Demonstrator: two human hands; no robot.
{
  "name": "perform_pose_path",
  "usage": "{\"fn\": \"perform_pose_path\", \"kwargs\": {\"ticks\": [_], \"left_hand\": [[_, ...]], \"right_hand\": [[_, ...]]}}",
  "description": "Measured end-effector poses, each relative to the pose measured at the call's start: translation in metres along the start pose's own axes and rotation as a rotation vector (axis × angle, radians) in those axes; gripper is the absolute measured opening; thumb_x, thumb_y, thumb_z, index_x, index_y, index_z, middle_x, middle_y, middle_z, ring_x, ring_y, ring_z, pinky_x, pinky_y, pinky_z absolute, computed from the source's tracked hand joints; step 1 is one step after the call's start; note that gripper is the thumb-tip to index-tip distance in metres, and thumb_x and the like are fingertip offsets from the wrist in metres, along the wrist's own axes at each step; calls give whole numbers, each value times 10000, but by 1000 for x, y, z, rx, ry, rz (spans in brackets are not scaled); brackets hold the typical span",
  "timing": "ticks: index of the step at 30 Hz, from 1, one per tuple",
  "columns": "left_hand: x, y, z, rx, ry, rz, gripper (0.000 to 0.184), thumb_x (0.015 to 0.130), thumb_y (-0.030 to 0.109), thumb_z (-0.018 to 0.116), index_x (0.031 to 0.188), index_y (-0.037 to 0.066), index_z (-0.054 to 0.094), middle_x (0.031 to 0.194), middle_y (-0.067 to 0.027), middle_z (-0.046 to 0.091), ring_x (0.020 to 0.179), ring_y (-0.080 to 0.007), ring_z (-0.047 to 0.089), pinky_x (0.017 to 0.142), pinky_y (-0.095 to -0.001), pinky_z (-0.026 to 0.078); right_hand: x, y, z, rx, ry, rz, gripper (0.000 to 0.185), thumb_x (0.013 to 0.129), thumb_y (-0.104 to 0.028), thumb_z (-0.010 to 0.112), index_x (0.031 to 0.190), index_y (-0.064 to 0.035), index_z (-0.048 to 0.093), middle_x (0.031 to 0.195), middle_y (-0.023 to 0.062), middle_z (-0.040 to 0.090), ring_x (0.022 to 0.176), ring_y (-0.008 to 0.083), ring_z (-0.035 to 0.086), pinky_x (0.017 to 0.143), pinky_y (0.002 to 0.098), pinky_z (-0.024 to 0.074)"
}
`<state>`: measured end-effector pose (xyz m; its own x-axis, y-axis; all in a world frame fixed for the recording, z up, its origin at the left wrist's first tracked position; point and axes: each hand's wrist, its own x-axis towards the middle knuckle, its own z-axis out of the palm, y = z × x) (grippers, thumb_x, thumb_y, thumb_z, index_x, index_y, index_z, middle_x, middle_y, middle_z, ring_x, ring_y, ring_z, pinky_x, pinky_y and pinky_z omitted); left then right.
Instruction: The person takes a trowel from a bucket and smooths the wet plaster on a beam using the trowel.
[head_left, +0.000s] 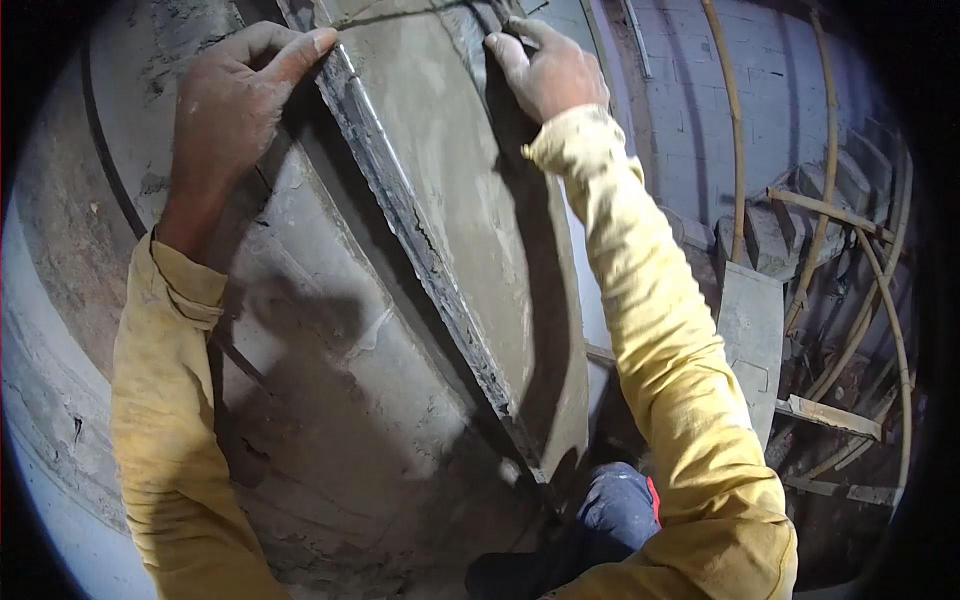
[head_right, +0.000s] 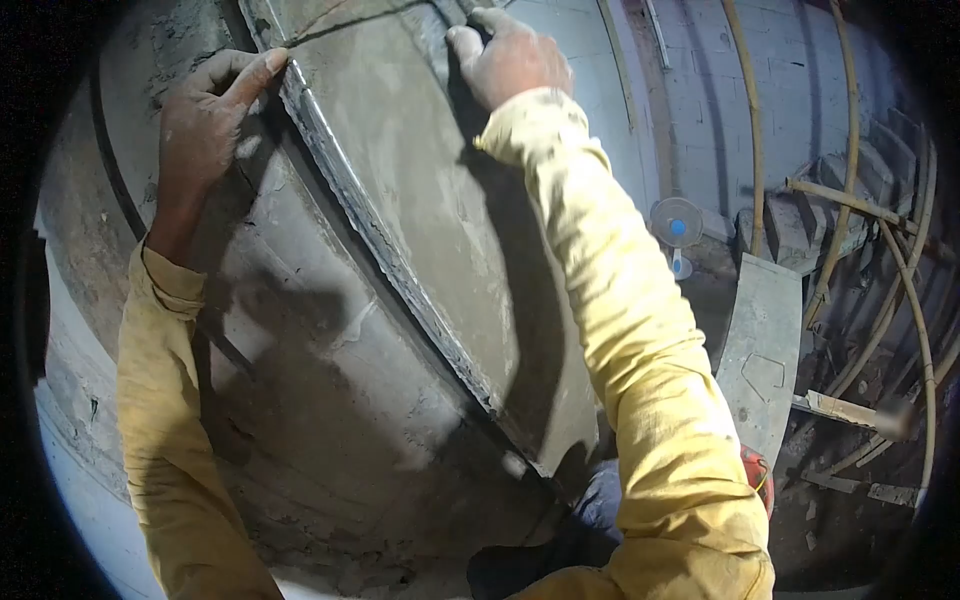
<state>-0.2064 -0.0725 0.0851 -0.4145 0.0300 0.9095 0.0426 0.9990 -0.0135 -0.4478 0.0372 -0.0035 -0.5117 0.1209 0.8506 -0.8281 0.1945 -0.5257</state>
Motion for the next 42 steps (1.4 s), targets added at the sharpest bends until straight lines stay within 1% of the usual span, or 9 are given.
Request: {"fn": "perform_pose_path", "kwargs": {"ticks": [8, 9, 12, 15, 17, 23, 29, 37, 42], "left_hand": [[0, -12, 2, 28, 85, 126, 315, 887, 348, 742, 886, 33, 744, 675, -48, 649, 614, -129, 530, 638, -310, 457], [0, -12, 2, 35, 77, 124, 316, 889, 352, 738, 887, 36, 745, 674, -52, 651, 615, -132, 534, 638, -312, 459], [-1, -8, 0, 48, 40, 66, 312, 906, 344, 739, 914, 33, 745, 742, -37, 653, 696, -114, 550, 684, -281, 450], [-1, -3, -2, 73, 17, 31, 313, 915, 347, 738, 927, 34, 745, 769, -28, 652, 729, -101, 550, 701, -268, 442], [-3, -2, -3, 78, 13, 24, 314, 915, 351, 736, 928, 37, 745, 756, -28, 645, 717, -101, 542, 691, -271, 442], [-2, 2, -3, 74, 4, 24, 301, 921, 350, 731, 929, 49, 751, 718, -22, 637, 685, -91, 531, 660, -272, 443], [-3, -1, -2, 43, 20, 39, 292, 917, 326, 741, 922, 34, 748, 737, -16, 653, 691, -84, 533, 657, -264, 440], [-5, 3, -1, 52, 36, -8, 286, 911, 317, 749, 925, 32, 749, 737, -7, 643, 697, -77, 527, 657, -257, 432], [-5, -2, 1, 31, 38, 28, 276, 919, 302, 741, 926, 26, 748, 749, -8, 640, 709, -82, 533, 669, -262, 437]], "right_hand": [[13, 12, -15, 286, -174, 69, 544, 885, -428, 661, 1233, -10, 678, 1211, 217, 688, 1156, 356, 644, 1013, 408, 480], [10, 4, -10, 389, -168, 43, 525, 906, -393, 684, 1226, 23, 663, 954, 143, 737, 772, 218, 681, 708, 338, 539], [0, -29, -8, 486, -250, -47, 504, 908, -377, 692, 1203, 30, 663, 901, 121, 722, 704, 180, 636, 651, 326, 521], [-26, -65, -17, 245, -199, -126, 454, 930, -418, 652, 1155, -25, 682, 1026, 260, 709, 1005, 402, 685, 872, 445, 520], [-50, -47, -20, 245, -255, -136, 441, 954, -396, 602, 1160, -10, 657, 1093, 258, 694, 1050, 440, 656, 928, 467, 509], [-152, 73, -30, 273, -202, -16, 438, 934, -344, 680, 1250, -43, 634, 1113, 251, 698, 1066, 396, 679, 912, 428, 525], [-189, 54, -44, 326, -295, -87, 449, 910, -307, 730, 1295, -95, 635, 1132, 220, 707, 1045, 364, 703, 881, 407, 554], [-72, -10, -16, 256, -127, -209, 434, 933, -421, 667, 1205, -83, 687, 1098, 193, 714, 1009, 393, 687, 864, 433, 552], [15, -45, -4, 130, -42, -247, 425, 921, -507, 629, 1198, -194, 709, 1101, 179, 717, 1031, 399, 674, 916, 470, 528]]}}
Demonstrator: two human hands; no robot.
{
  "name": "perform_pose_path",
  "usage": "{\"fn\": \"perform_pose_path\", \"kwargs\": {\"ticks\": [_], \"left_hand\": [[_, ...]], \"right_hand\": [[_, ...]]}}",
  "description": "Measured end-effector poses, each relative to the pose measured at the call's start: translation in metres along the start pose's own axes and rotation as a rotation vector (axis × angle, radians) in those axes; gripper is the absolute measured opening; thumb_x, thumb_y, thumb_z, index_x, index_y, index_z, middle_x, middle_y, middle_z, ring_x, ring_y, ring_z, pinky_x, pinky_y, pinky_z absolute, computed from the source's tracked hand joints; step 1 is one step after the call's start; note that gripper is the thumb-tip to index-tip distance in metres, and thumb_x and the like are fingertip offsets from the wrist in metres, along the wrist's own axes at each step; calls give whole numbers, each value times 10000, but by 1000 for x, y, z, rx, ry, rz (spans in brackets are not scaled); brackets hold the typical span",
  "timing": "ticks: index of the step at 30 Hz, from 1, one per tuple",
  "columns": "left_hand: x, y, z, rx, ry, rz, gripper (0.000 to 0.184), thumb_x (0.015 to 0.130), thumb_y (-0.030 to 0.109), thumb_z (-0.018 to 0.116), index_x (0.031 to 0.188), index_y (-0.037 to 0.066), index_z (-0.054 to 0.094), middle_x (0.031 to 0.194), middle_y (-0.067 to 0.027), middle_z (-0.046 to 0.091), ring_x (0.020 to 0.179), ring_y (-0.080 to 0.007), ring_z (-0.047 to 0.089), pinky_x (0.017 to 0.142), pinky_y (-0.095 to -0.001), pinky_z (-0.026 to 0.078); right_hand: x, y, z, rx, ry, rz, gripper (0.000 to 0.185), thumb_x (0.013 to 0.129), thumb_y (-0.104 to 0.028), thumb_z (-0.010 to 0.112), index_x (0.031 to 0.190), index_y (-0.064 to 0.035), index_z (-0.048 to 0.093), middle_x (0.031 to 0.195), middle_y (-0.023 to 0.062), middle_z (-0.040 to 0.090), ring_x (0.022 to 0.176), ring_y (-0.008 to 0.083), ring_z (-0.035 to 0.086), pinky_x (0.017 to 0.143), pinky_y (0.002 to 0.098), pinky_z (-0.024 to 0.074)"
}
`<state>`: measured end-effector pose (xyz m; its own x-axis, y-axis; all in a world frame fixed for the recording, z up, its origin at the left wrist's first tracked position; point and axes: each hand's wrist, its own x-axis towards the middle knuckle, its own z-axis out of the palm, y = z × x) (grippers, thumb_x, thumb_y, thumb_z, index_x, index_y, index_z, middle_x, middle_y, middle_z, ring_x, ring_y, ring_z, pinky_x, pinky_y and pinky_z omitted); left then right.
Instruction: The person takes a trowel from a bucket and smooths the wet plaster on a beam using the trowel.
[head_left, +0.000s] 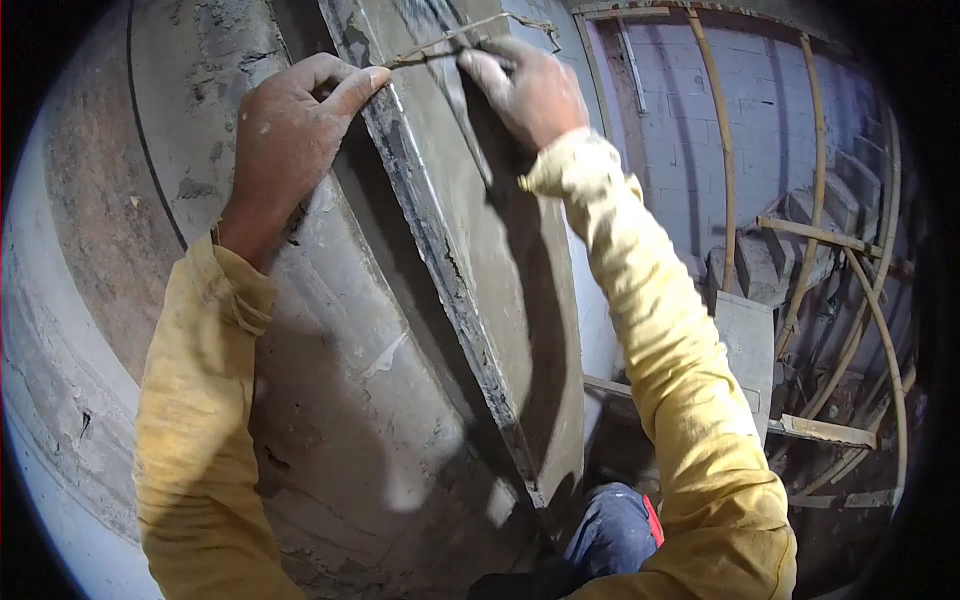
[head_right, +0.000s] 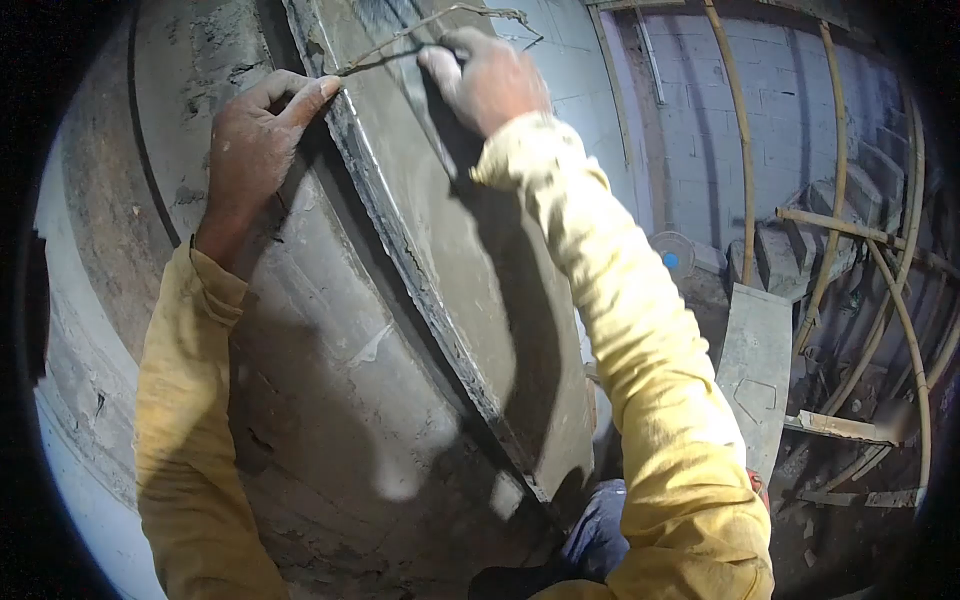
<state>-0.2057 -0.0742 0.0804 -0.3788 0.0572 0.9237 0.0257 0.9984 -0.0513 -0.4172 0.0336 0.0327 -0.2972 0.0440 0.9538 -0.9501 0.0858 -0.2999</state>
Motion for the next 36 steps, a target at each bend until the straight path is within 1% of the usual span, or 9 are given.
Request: {"fn": "perform_pose_path", "kwargs": {"ticks": [5, 9, 17, 21, 23, 27, 29, 31, 36], "left_hand": [[1, 1, -1, 32, -14, 14, 267, 932, 281, 726, 927, 15, 744, 771, -9, 643, 728, -90, 546, 691, -265, 444], [2, -5, 0, 47, 2, 47, 276, 935, 276, 722, 924, 0, 739, 773, -9, 642, 738, -88, 556, 700, -257, 447], [4, -1, -1, 80, -30, 32, 268, 949, 267, 708, 956, 1, 743, 783, -2, 644, 743, -80, 554, 699, -245, 444], [0, 1, 1, 40, -15, 5, 257, 952, 261, 708, 973, 8, 747, 792, 10, 644, 739, -62, 529, 688, -229, 428], [0, 1, 3, -11, 8, 22, 255, 932, 254, 719, 940, 0, 741, 760, -19, 670, 713, -75, 547, 683, -250, 451], [0, -1, 6, -32, 35, 37, 231, 928, 223, 725, 928, -8, 741, 728, -15, 653, 704, -72, 542, 677, -244, 448], [0, 2, 5, -4, 21, 0, 217, 931, 208, 726, 934, -9, 740, 726, -2, 634, 701, -65, 532, 670, -235, 438], [1, 1, 5, -8, 21, -7, 209, 931, 199, 728, 937, -10, 739, 731, 8, 625, 703, -59, 526, 666, -228, 432], [1, 1, 6, -11, 16, -29, 211, 930, 201, 735, 938, -10, 737, 760, 29, 620, 706, -51, 512, 661, -215, 416]], "right_hand": [[36, 23, 8, -67, -5, 27, 474, 910, -520, 636, 1169, -134, 729, 1114, 190, 712, 1079, 404, 651, 944, 447, 509], [4, 81, 16, -61, -78, 95, 502, 933, -522, 595, 1190, -107, 716, 1152, 220, 694, 1095, 414, 646, 973, 470, 499], [-223, 141, -8, -82, -205, 470, 545, 929, -516, 626, 1176, -36, 707, 1142, 272, 683, 1089, 422, 649, 964, 463, 496], [-306, 164, -24, 240, -212, 839, 529, 896, -443, 696, 1165, 13, 697, 1078, 235, 716, 1016, 352, 688, 925, 396, 507], [-284, 169, -26, 201, -164, 624, 521, 891, -409, 716, 1184, 20, 679, 1075, 235, 713, 995, 298, 686, 913, 375, 500], [-154, 151, -21, 264, -155, 245, 564, 898, -487, 677, 1229, -30, 672, 1115, 231, 703, 998, 340, 673, 906, 399, 499], [-91, 154, -9, 191, -185, 170, 532, 914, -444, 677, 1228, -14, 663, 1036, 178, 715, 964, 237, 669, 899, 338, 497], [-41, 152, 3, 254, -104, 80, 535, 902, -479, 677, 1169, -15, 691, 994, 161, 719, 900, 227, 658, 848, 329, 501], [-8, 137, -1, 319, -294, 65, 552, 893, -515, 681, 1091, -2, 720, 873, 110, 711, 793, 171, 602, 753, 315, 485]]}}
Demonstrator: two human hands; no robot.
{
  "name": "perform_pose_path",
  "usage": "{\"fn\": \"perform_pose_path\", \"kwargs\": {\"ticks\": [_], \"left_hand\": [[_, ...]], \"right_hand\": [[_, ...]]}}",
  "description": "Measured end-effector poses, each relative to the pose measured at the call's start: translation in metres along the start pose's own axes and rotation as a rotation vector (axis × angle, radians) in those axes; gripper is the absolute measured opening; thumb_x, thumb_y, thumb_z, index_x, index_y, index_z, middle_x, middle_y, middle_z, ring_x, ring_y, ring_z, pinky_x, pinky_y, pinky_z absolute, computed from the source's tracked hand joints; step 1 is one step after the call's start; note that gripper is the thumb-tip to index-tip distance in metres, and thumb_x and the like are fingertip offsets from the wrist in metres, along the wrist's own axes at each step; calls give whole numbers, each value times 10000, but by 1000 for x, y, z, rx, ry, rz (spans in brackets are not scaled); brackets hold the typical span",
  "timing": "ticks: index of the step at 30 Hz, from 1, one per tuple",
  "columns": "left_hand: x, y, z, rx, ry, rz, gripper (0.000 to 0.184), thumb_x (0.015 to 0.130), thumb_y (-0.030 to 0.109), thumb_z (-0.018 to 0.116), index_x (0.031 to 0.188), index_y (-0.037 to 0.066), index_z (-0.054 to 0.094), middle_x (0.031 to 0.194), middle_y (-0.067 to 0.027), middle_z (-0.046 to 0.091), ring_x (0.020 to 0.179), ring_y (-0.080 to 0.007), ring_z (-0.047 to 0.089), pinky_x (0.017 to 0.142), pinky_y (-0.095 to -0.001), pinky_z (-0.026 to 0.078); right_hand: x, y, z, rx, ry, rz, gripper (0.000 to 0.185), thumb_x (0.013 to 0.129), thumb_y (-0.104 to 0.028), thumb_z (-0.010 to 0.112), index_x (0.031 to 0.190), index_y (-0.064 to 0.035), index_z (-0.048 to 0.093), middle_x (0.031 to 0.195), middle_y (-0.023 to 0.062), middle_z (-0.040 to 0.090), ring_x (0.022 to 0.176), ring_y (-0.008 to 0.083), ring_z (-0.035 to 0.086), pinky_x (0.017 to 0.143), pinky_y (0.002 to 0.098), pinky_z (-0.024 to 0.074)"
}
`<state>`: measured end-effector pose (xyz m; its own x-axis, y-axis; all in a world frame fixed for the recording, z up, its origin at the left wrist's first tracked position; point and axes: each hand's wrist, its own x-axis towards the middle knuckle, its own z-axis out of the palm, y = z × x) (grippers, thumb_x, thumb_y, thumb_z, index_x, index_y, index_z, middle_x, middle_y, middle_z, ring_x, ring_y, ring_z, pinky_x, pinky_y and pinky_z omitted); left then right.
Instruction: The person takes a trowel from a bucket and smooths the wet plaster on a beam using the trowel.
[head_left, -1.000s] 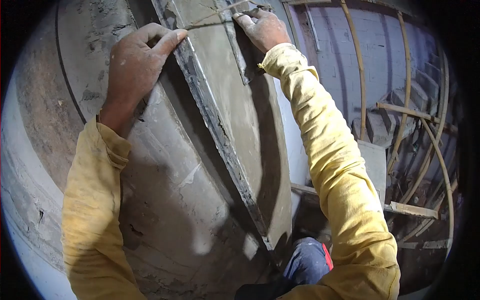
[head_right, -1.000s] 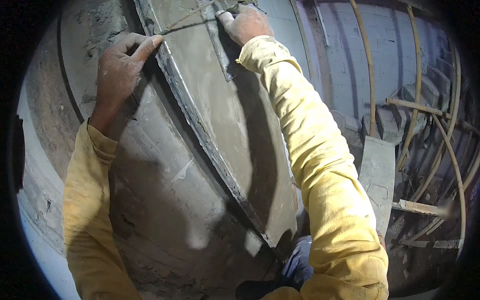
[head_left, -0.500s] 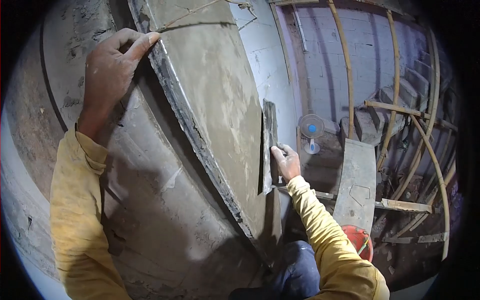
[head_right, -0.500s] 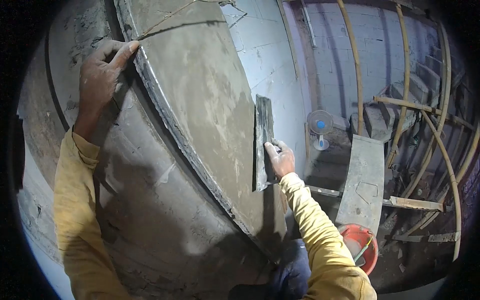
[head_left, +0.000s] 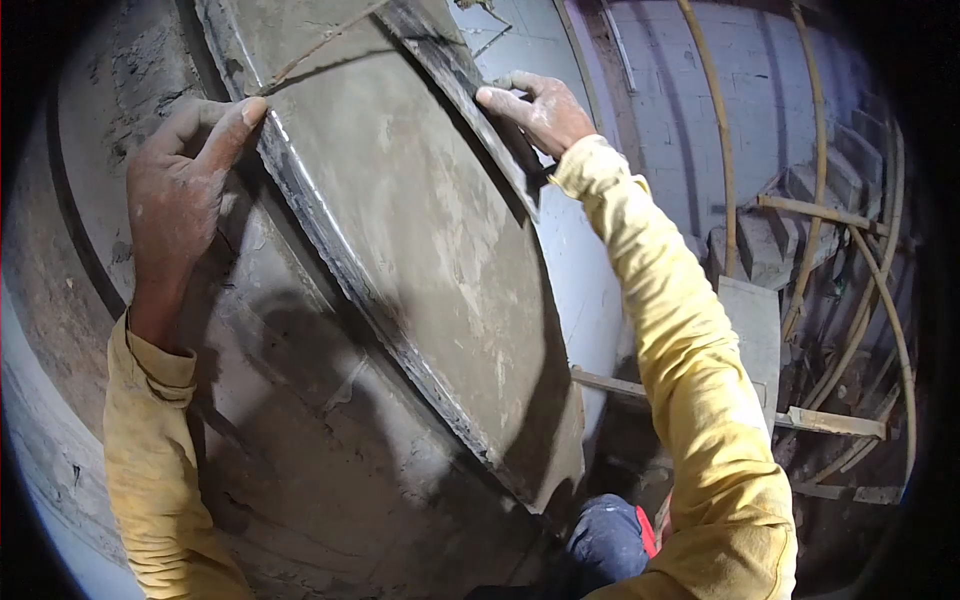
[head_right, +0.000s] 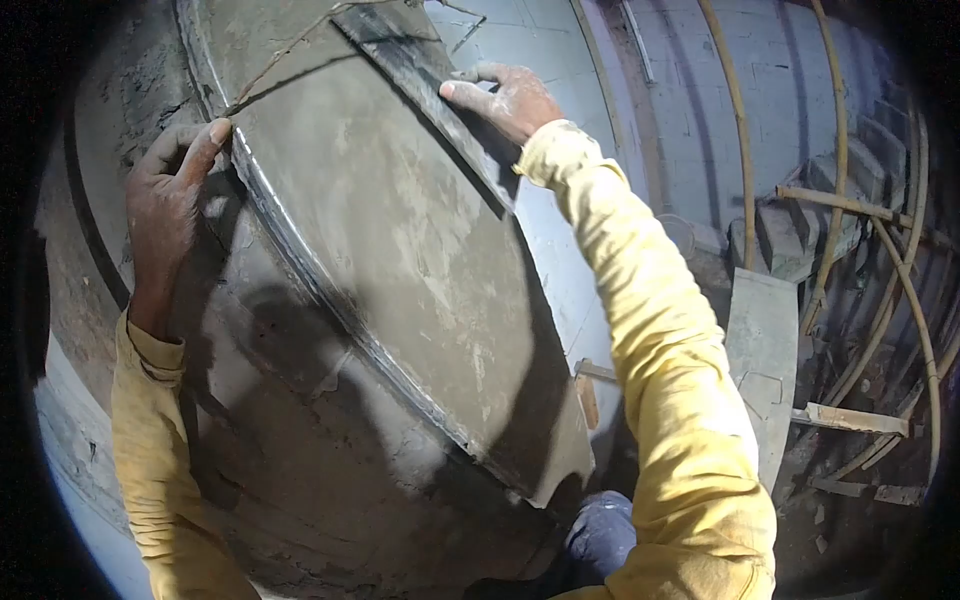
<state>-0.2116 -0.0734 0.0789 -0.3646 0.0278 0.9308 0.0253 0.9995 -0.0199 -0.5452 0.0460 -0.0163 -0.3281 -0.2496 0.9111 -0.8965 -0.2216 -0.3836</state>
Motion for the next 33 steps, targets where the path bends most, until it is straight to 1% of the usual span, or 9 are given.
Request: {"fn": "perform_pose_path", "kwargs": {"ticks": [3, 7, 11, 21, 23, 26, 28, 31, 33], "left_hand": [[1, 0, 1, -73, -5, -148, 216, 930, 220, 740, 951, 6, 744, 772, 43, 609, 722, -49, 502, 665, -202, 397], [2, -5, -1, 21, -8, -68, 219, 932, 238, 742, 960, 21, 748, 781, 47, 601, 734, -51, 495, 674, -202, 387], [-1, 0, 1, 12, 3, -85, 224, 939, 235, 736, 963, 13, 749, 796, 41, 613, 749, -53, 503, 691, -214, 398], [-1, -1, 1, 65, 20, -100, 207, 962, 221, 712, 940, 17, 741, 787, 44, 614, 737, -47, 505, 672, -209, 389], [0, -1, 4, 29, 22, -91, 211, 965, 224, 708, 932, 17, 737, 783, 45, 610, 736, -46, 502, 669, -210, 388], [2, -14, -3, 53, -6, -85, 251, 987, 259, 678, 949, 15, 720, 830, 24, 634, 772, -64, 524, 716, -229, 407], [1, -11, 1, 76, 24, -66, 265, 1003, 272, 657, 955, 16, 711, 852, 18, 643, 785, -67, 533, 732, -234, 418], [0, -9, -1, 89, 3, -75, 268, 1005, 275, 654, 954, 18, 711, 864, 17, 650, 784, -63, 538, 732, -224, 420], [-1, -8, 0, 72, 2, -100, 268, 1002, 276, 659, 963, 16, 714, 870, 16, 653, 786, -65, 544, 733, -222, 426]], "right_hand": [[-45, -21, -11, 42, -247, 77, 593, 862, -548, 714, 1190, -54, 714, 1100, 155, 726, 1015, 277, 677, 908, 388, 507], [-123, -6, 1, 171, -394, -105, 479, 883, -435, 746, 1184, -63, 709, 1150, 143, 722, 1025, 275, 689, 888, 386, 525], [-208, -5, 6, 327, -618, -8, 438, 858, -334, 798, 1196, -71, 705, 1104, 143, 738, 957, 263, 727, 840, 372, 552], [-94, -18, 29, 90, 76, 118, 555, 884, -426, 714, 1238, -2, 662, 1157, 241, 696, 1037, 331, 691, 913, 402, 524], [-114, -31, 34, 176, 4, 10, 573, 915, -443, 659, 1293, -15, 617, 1208, 233, 680, 1076, 378, 675, 958, 417, 520], [-198, -31, 41, 129, -159, -209, 511, 843, -274, 752, 1296, -83, 614, 1151, 188, 710, 875, 335, 729, 793, 418, 596], [-249, -37, 31, 122, -460, 190, 461, 871, -340, 742, 1297, -191, 646, 1237, 193, 679, 850, 317, 723, 827, 404, 585], [-302, -27, 46, 369, 81, 540, 495, 920, -348, 709, 1313, -57, 631, 1174, 172, 711, 964, 241, 711, 872, 348, 550], [-297, -8, 51, 420, 181, 771, 475, 924, -309, 702, 1263, 19, 643, 1166, 186, 713, 1013, 216, 699, 910, 331, 526]]}}
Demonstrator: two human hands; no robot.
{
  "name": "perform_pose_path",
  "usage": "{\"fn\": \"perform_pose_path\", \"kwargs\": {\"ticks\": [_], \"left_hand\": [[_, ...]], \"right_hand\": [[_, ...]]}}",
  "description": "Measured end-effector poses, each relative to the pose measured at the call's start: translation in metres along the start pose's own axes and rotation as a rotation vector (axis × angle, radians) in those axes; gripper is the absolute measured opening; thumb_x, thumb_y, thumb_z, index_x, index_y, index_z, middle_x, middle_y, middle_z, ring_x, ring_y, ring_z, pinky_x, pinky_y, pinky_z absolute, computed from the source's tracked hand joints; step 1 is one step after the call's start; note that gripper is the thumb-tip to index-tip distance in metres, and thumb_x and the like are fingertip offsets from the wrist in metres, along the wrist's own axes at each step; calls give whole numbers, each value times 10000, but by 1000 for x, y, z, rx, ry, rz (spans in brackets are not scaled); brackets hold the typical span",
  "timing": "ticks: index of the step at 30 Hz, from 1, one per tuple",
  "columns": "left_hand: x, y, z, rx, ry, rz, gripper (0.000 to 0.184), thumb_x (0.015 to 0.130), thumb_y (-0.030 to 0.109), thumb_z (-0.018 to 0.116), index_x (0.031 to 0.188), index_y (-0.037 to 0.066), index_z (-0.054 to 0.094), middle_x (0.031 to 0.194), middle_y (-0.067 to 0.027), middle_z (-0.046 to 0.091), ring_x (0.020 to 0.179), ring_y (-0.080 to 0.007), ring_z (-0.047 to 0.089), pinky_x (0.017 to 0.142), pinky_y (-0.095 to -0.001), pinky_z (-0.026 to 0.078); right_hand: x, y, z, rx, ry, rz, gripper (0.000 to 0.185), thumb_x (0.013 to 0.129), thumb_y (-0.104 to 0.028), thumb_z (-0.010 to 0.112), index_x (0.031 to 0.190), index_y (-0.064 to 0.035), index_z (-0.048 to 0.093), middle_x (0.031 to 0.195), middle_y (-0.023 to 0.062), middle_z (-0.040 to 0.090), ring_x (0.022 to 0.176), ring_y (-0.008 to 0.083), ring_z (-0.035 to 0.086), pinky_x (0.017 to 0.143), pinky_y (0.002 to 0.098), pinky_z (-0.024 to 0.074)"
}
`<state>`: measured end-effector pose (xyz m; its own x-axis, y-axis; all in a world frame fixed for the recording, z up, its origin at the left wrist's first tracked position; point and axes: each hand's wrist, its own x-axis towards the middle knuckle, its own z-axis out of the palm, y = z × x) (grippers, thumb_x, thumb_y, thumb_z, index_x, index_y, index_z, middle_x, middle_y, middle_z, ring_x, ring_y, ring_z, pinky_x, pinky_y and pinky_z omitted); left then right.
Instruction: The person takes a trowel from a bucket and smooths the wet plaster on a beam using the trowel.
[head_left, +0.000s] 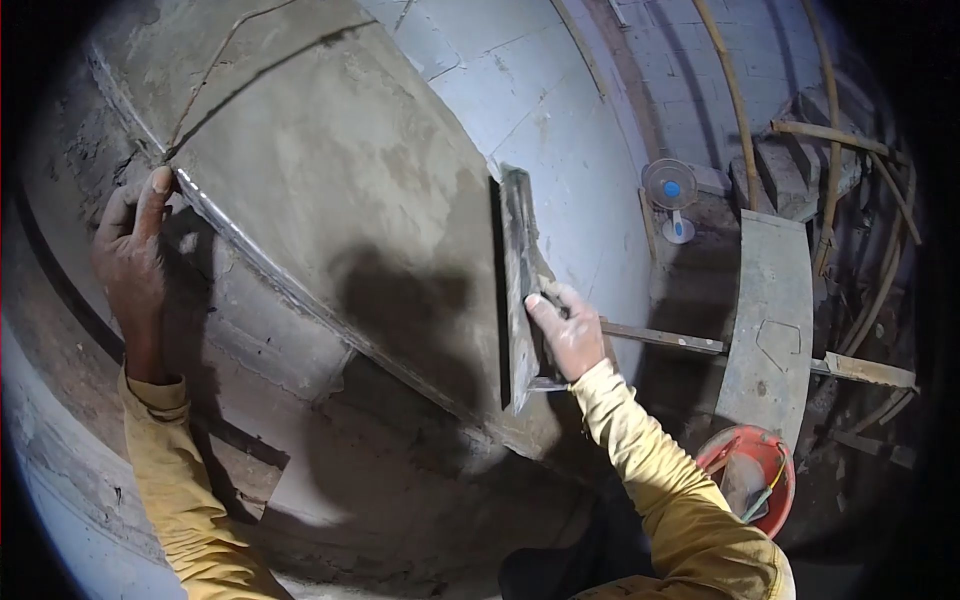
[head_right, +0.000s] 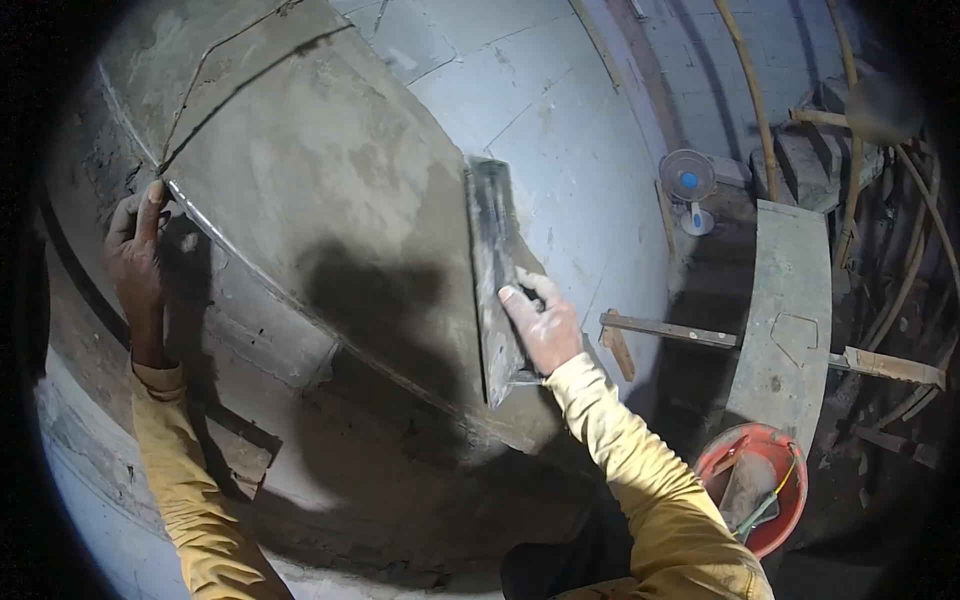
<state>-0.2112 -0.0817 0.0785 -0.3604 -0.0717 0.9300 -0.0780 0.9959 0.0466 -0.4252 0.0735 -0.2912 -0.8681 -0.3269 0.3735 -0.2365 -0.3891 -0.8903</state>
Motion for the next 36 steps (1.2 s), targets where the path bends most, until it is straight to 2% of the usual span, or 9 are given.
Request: {"fn": "perform_pose_path", "kwargs": {"ticks": [6, 14, 16, 20, 26, 28, 32, 34, 36], "left_hand": [[-1, 3, 0, -33, 3, -8, 241, 991, 242, 675, 962, 6, 717, 844, 12, 633, 777, -77, 541, 714, -234, 430], [-4, 12, 7, -86, 46, 31, 191, 970, 185, 702, 920, 1, 718, 796, 27, 614, 729, -61, 498, 652, -221, 392], [-3, 10, 5, -88, 20, 20, 212, 981, 210, 687, 946, 4, 720, 831, 13, 639, 759, -71, 529, 693, -234, 421], [-2, 10, 2, -48, -13, -20, 265, 1005, 266, 653, 999, 11, 725, 901, -14, 685, 822, -92, 593, 770, -256, 473], [1, -1, -4, 14, -17, 33, 261, 1003, 256, 658, 1002, 3, 720, 902, -21, 688, 822, -91, 601, 764, -247, 473], [2, -3, -3, 20, -6, 40, 258, 1003, 254, 658, 999, 3, 719, 898, -21, 686, 821, -89, 600, 760, -243, 472], [2, -4, -3, 34, 9, 37, 251, 1006, 249, 653, 987, 7, 717, 892, -20, 680, 821, -89, 601, 756, -242, 470], [0, -2, -3, 64, 11, 23, 250, 1007, 248, 651, 979, 8, 716, 892, -21, 678, 824, -92, 602, 755, -244, 471], [1, -2, -4, 98, 21, 16, 252, 1007, 249, 652, 969, 8, 714, 893, -25, 677, 829, -95, 603, 755, -247, 473]], "right_hand": [[67, -80, 34, -83, -42, -250, 580, 897, -470, 671, 1169, 42, 683, 1090, 244, 713, 1013, 333, 689, 938, 395, 503], [97, -198, 70, -124, -335, -536, 580, 864, -493, 663, 1155, 8, 700, 1070, 219, 720, 993, 351, 690, 922, 420, 512], [86, -171, 69, -174, -327, -579, 597, 860, -500, 665, 1195, -6, 685, 1083, 220, 717, 977, 354, 695, 913, 432, 521], [41, -110, 27, -199, -468, -622, 463, 847, -310, 775, 1261, -126, 680, 1143, 131, 728, 1063, 298, 703, 909, 385, 542], [108, -137, 34, -244, -163, -618, 592, 892, -517, 633, 1269, -61, 663, 1145, 180, 719, 1011, 346, 703, 917, 423, 529], [147, -160, 57, -388, -39, -779, 584, 905, -491, 636, 1288, -50, 642, 1183, 215, 693, 1051, 374, 683, 932, 418, 524], [112, -148, 51, -231, -401, -783, 457, 925, -375, 660, 1253, -56, 656, 1228, 209, 676, 1108, 340, 672, 946, 414, 537], [78, -99, 41, 220, -571, -823, 406, 915, -321, 685, 1270, -126, 662, 1254, 159, 676, 1085, 295, 689, 879, 389, 580], [56, -74, 20, -358, -374, -943, 421, 884, -340, 712, 1255, -146, 669, 1249, 97, 691, 1060, 262, 699, 875, 378, 584]]}}
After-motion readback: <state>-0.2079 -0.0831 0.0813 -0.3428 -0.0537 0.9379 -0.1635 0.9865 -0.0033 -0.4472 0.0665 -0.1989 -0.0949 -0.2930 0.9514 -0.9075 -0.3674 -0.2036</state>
